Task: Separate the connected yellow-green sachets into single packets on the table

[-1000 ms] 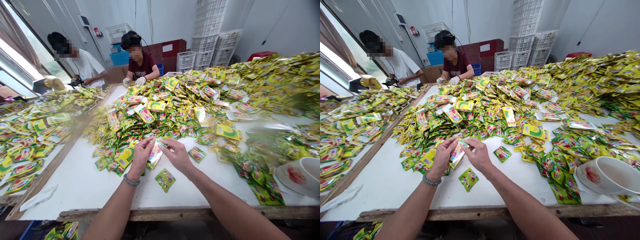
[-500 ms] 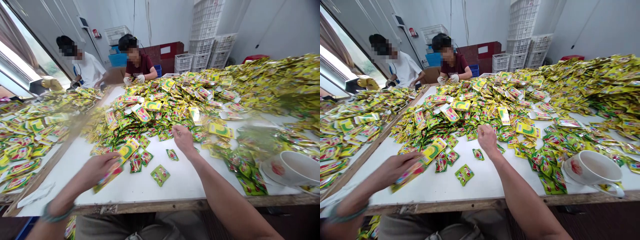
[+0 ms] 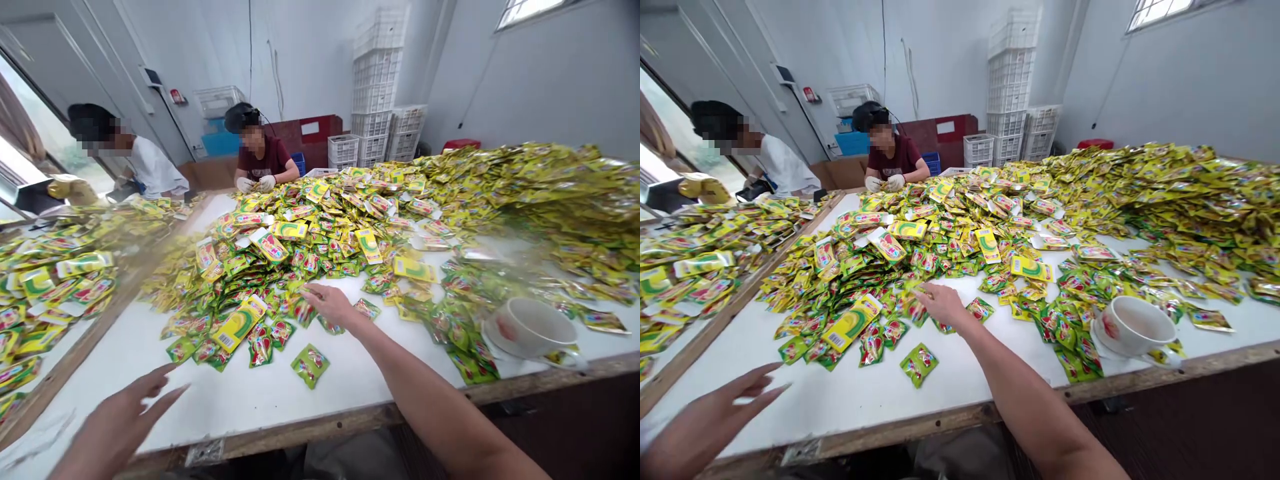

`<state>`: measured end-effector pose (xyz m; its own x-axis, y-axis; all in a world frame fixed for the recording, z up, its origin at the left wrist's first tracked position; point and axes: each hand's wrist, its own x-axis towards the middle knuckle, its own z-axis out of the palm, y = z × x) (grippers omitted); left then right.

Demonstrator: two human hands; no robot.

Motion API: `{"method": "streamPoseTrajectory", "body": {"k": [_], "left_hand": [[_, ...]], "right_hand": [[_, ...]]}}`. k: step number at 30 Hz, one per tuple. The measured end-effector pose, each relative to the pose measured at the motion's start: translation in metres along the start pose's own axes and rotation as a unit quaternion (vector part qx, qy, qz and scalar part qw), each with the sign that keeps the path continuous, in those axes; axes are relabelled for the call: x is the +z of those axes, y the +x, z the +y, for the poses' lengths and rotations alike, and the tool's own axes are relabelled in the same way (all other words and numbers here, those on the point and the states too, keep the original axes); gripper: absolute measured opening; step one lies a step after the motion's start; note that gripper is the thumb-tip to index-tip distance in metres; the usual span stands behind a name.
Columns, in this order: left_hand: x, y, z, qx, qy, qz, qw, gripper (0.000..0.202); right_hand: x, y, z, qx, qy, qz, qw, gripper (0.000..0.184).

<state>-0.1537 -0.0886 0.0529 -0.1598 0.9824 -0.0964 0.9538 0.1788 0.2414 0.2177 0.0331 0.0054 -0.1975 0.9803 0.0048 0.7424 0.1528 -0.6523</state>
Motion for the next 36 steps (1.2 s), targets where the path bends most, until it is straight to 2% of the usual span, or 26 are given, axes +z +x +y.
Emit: {"method": "streamPoseTrajectory", "body": {"k": [2, 4, 6, 9, 12, 16, 19, 22, 24, 26, 28, 30, 32, 34, 36], "left_hand": [[0.019, 0.017, 0.043, 0.056, -0.046, -0.018, 0.997, 0.06], [0.039, 0.027, 0.088, 0.154, -0.079, -0.007, 0.985, 0.052], [0.058, 0.033, 0.126, 0.223, -0.098, -0.002, 0.97, 0.046], [0.083, 0.035, 0.163, 0.275, -0.099, -0.004, 0.956, 0.052], [0.099, 0.036, 0.182, 0.32, -0.076, -0.024, 0.944, 0.064], [0.106, 0.042, 0.193, 0.354, -0.041, -0.048, 0.933, 0.037], [0.11, 0.047, 0.191, 0.364, -0.069, -0.02, 0.929, 0.031], [0.115, 0.05, 0.185, 0.315, -0.115, 0.024, 0.942, 0.045], [0.116, 0.052, 0.181, 0.261, -0.143, 0.027, 0.954, 0.054], [0.114, 0.054, 0.177, 0.222, -0.182, 0.012, 0.958, 0.051], [0.112, 0.056, 0.174, 0.188, -0.25, 0.0, 0.95, 0.043], [0.109, 0.059, 0.172, 0.138, -0.343, -0.008, 0.929, 0.036], [0.108, 0.062, 0.171, 0.074, -0.447, -0.027, 0.891, 0.036], [0.108, 0.063, 0.17, 0.015, -0.538, -0.051, 0.841, 0.042], [0.108, 0.064, 0.171, -0.025, -0.594, -0.065, 0.802, 0.048]], "right_hand": [[-0.011, 0.005, 0.003, -0.005, -0.005, 0.059, 0.998, 0.043], [-0.029, 0.021, 0.01, 0.013, -0.079, 0.124, 0.989, 0.04], [-0.05, 0.043, 0.022, 0.037, -0.167, 0.139, 0.975, 0.048], [-0.073, 0.077, 0.041, 0.049, -0.206, 0.119, 0.97, 0.069], [-0.08, 0.096, 0.056, 0.055, -0.208, 0.112, 0.97, 0.066], [-0.071, 0.094, 0.054, 0.054, -0.191, 0.113, 0.973, 0.051], [-0.06, 0.075, 0.038, 0.042, -0.161, 0.11, 0.98, 0.046], [-0.043, 0.048, 0.023, 0.003, -0.037, 0.117, 0.992, 0.043], [-0.03, 0.031, 0.019, -0.022, 0.054, 0.098, 0.993, 0.038], [-0.017, 0.019, 0.021, -0.026, 0.084, 0.079, 0.993, 0.026], [-0.008, 0.012, 0.026, -0.025, 0.062, 0.103, 0.992, 0.013], [-0.005, 0.009, 0.032, -0.036, 0.031, 0.147, 0.988, 0.008], [-0.006, 0.006, 0.034, -0.052, 0.026, 0.162, 0.985, 0.009], [-0.008, 0.002, 0.032, -0.066, 0.019, 0.129, 0.989, 0.016], [-0.009, -0.002, 0.028, -0.073, -0.026, 0.08, 0.994, 0.035]]}}
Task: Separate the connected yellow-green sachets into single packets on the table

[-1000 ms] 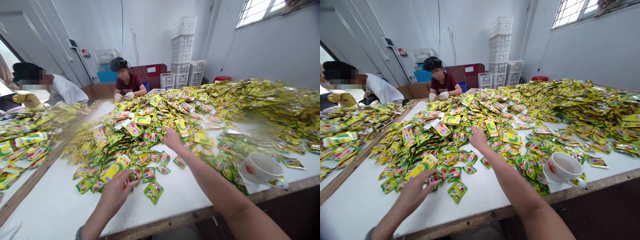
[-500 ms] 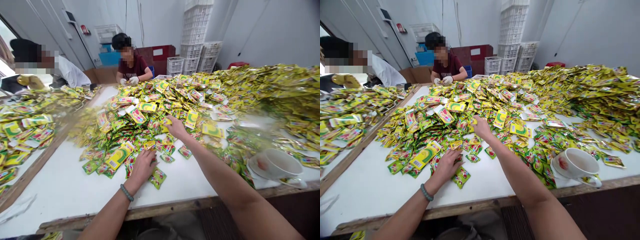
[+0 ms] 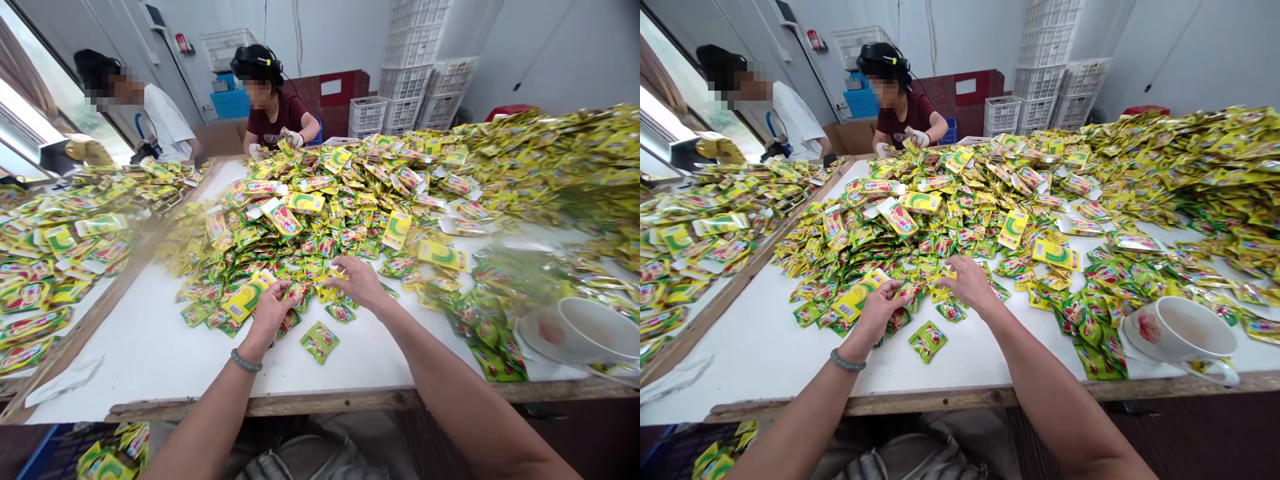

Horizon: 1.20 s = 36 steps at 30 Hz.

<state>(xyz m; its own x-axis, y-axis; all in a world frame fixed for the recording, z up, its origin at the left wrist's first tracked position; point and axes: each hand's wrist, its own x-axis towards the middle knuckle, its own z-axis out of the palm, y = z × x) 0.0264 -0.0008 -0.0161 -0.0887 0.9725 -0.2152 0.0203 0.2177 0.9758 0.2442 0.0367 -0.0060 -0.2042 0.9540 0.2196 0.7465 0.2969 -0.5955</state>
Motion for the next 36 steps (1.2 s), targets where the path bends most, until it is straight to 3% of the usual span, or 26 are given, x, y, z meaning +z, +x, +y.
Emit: {"method": "streamPoseTrajectory", "body": {"k": [2, 4, 7, 9, 11, 14, 16, 20, 24, 28, 31, 36], "left_hand": [[0.001, -0.001, 0.001, -0.009, -0.032, 0.012, 0.999, 0.05], [0.001, -0.002, 0.004, -0.01, -0.054, 0.016, 0.998, 0.051], [0.002, -0.006, 0.01, -0.029, -0.087, 0.003, 0.996, 0.055], [0.002, -0.007, 0.012, -0.042, -0.105, -0.012, 0.994, 0.058], [0.003, -0.007, 0.013, -0.045, -0.117, -0.022, 0.992, 0.057], [0.002, -0.006, 0.01, -0.04, -0.123, -0.014, 0.992, 0.054], [0.001, -0.004, 0.008, -0.035, -0.124, -0.003, 0.992, 0.051], [0.0, -0.003, 0.005, -0.014, -0.118, -0.007, 0.993, 0.046], [0.001, -0.002, 0.004, -0.003, -0.083, -0.001, 0.997, 0.046], [0.004, -0.004, 0.007, -0.011, -0.086, -0.014, 0.996, 0.052], [0.006, -0.007, 0.01, -0.01, -0.119, -0.037, 0.992, 0.045], [0.005, -0.008, 0.013, -0.002, -0.141, -0.064, 0.988, 0.04]], "right_hand": [[0.001, -0.003, -0.006, 0.002, -0.069, -0.045, 0.997, 0.048], [0.003, -0.003, -0.011, 0.028, -0.109, -0.08, 0.99, 0.049], [0.003, -0.003, -0.013, 0.055, -0.076, -0.096, 0.991, 0.02], [0.002, -0.004, -0.012, 0.04, -0.07, -0.064, 0.995, 0.014], [0.002, -0.005, -0.012, 0.032, -0.11, -0.044, 0.992, 0.028], [0.003, -0.005, -0.013, 0.056, -0.152, -0.077, 0.984, 0.043], [0.002, -0.004, -0.013, 0.07, -0.125, -0.072, 0.987, 0.037], [-0.004, -0.003, -0.013, 0.069, -0.019, -0.003, 0.997, 0.029], [-0.011, -0.005, -0.018, 0.076, 0.101, 0.014, 0.992, 0.038], [-0.002, -0.008, -0.029, 0.028, 0.262, -0.047, 0.964, 0.035], [0.011, -0.011, -0.037, 0.013, 0.25, -0.086, 0.964, 0.029], [0.019, -0.014, -0.044, 0.029, 0.215, -0.065, 0.974, 0.023]]}}
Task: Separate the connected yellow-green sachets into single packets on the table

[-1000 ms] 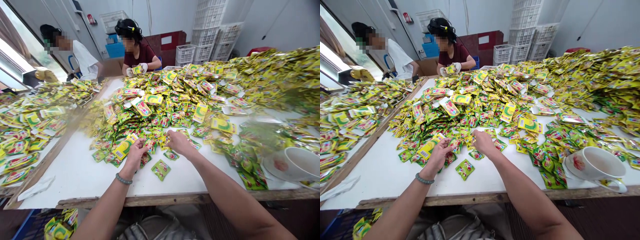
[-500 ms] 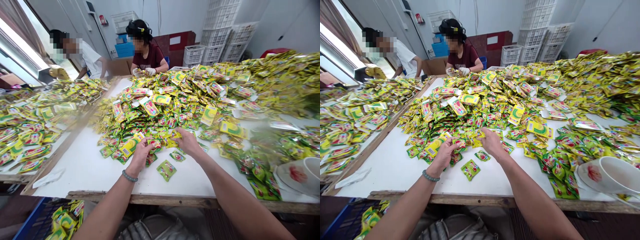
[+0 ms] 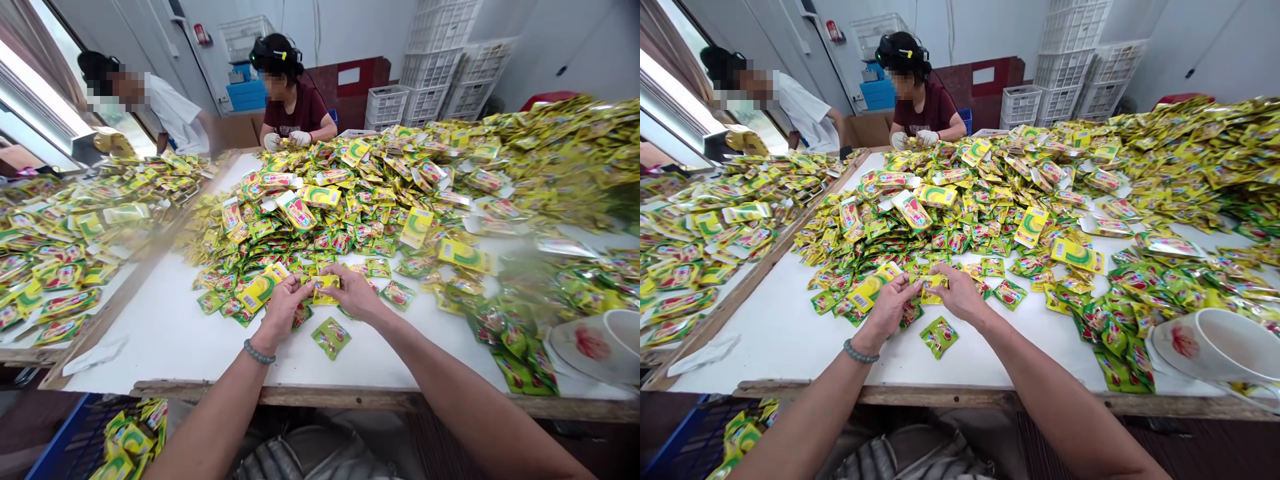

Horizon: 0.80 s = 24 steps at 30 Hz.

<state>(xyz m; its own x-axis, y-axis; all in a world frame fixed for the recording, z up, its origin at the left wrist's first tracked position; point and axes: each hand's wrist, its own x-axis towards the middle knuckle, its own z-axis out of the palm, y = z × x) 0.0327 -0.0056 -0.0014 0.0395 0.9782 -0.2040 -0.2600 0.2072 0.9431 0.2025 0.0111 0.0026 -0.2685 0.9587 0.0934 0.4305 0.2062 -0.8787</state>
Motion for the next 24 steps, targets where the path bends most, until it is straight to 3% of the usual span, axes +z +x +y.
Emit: {"method": "streamPoseTrajectory", "body": {"k": [3, 6, 9, 11, 13, 15, 17, 18, 21, 24], "left_hand": [[0.001, 0.0, 0.0, 0.001, -0.002, 0.016, 1.0, 0.042], [0.004, -0.002, 0.0, 0.014, -0.01, 0.033, 0.999, 0.042], [0.003, -0.005, 0.004, 0.045, 0.046, 0.032, 0.997, 0.038], [-0.005, -0.008, 0.012, 0.099, 0.149, 0.064, 0.982, 0.036], [-0.019, -0.011, 0.023, 0.177, 0.316, 0.138, 0.922, 0.04], [-0.037, -0.012, 0.03, 0.231, 0.5, 0.199, 0.81, 0.052], [-0.054, -0.011, 0.031, 0.232, 0.636, 0.205, 0.707, 0.064], [-0.061, -0.009, 0.029, 0.221, 0.677, 0.192, 0.675, 0.067], [-0.078, -0.004, 0.019, 0.21, 0.721, 0.152, 0.643, 0.063], [-0.084, 0.001, 0.011, 0.238, 0.738, 0.136, 0.617, 0.057]], "right_hand": [[0.0, 0.0, -0.001, 0.027, 0.072, 0.014, 0.997, 0.036], [-0.001, 0.0, -0.004, 0.079, 0.138, -0.024, 0.987, 0.05], [-0.004, -0.001, -0.01, 0.076, 0.156, -0.083, 0.981, 0.042], [-0.008, -0.003, -0.016, 0.064, 0.174, -0.087, 0.979, 0.037], [-0.013, -0.005, -0.022, 0.06, 0.173, -0.117, 0.976, 0.034], [-0.016, -0.008, -0.026, 0.052, 0.121, -0.195, 0.972, 0.029], [-0.015, -0.01, -0.026, 0.029, 0.008, -0.26, 0.965, 0.025], [-0.014, -0.01, -0.024, 0.017, -0.061, -0.267, 0.962, 0.025], [-0.009, -0.007, -0.012, 0.007, -0.223, -0.2, 0.954, 0.03], [-0.007, -0.002, 0.002, 0.012, -0.265, -0.109, 0.958, 0.029]]}}
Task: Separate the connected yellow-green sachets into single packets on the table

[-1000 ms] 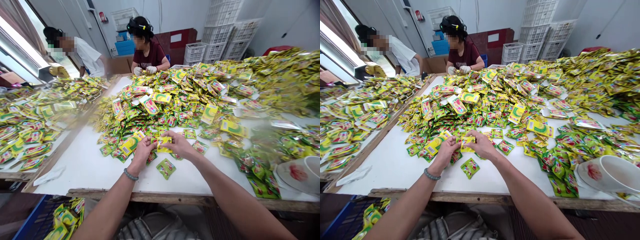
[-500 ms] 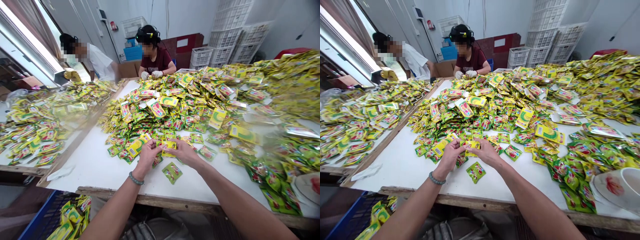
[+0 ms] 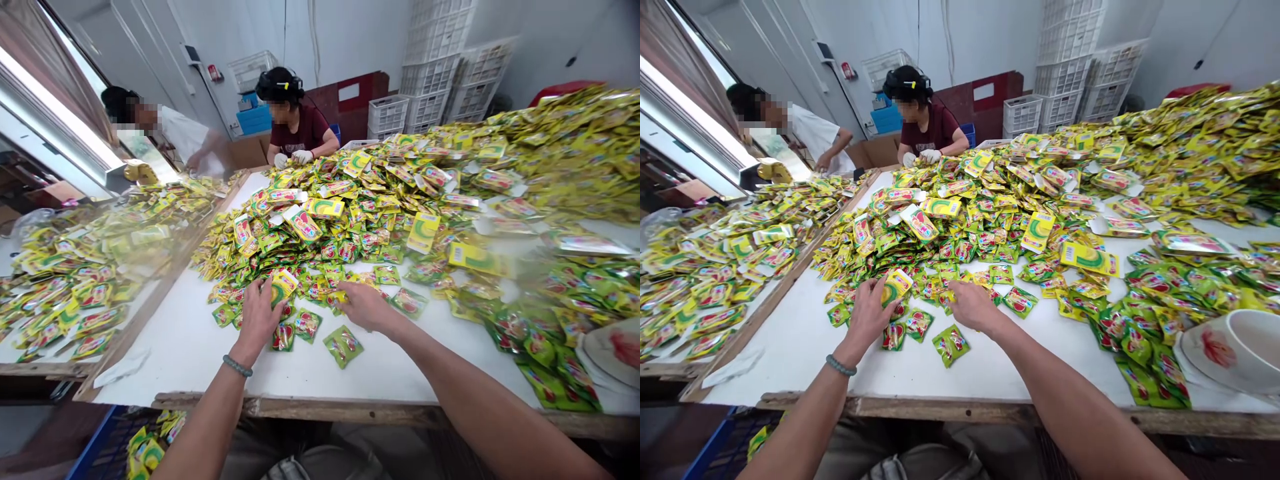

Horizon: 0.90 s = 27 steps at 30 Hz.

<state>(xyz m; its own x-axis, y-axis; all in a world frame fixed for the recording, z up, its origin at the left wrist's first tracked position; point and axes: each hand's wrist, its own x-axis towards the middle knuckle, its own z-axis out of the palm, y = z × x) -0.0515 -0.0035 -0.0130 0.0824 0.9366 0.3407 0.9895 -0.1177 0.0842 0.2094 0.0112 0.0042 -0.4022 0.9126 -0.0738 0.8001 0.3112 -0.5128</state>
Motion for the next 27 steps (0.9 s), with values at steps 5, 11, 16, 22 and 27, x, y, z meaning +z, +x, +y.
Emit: {"method": "streamPoseTrajectory", "body": {"k": [5, 11, 16, 22, 27], "left_hand": [[-0.003, 0.005, 0.002, -0.026, 0.056, 0.001, 0.998, 0.07], [-0.03, 0.015, 0.015, -0.107, -0.107, -0.007, 0.988, 0.039], [-0.035, 0.012, 0.047, -0.058, -0.413, -0.152, 0.896, 0.037], [-0.019, 0.002, 0.073, -0.038, -0.553, -0.237, 0.798, 0.039], [-0.023, 0.001, 0.077, -0.013, -0.52, -0.271, 0.81, 0.04]], "right_hand": [[0.002, 0.004, 0.005, 0.008, 0.049, 0.061, 0.997, 0.022], [-0.011, 0.0, 0.0, 0.018, 0.189, 0.116, 0.975, 0.025], [-0.026, -0.003, -0.003, -0.018, 0.332, 0.176, 0.927, 0.03], [-0.031, 0.0, 0.005, -0.033, 0.241, 0.105, 0.964, 0.024], [-0.034, -0.002, 0.007, -0.048, 0.159, 0.027, 0.986, 0.02]]}}
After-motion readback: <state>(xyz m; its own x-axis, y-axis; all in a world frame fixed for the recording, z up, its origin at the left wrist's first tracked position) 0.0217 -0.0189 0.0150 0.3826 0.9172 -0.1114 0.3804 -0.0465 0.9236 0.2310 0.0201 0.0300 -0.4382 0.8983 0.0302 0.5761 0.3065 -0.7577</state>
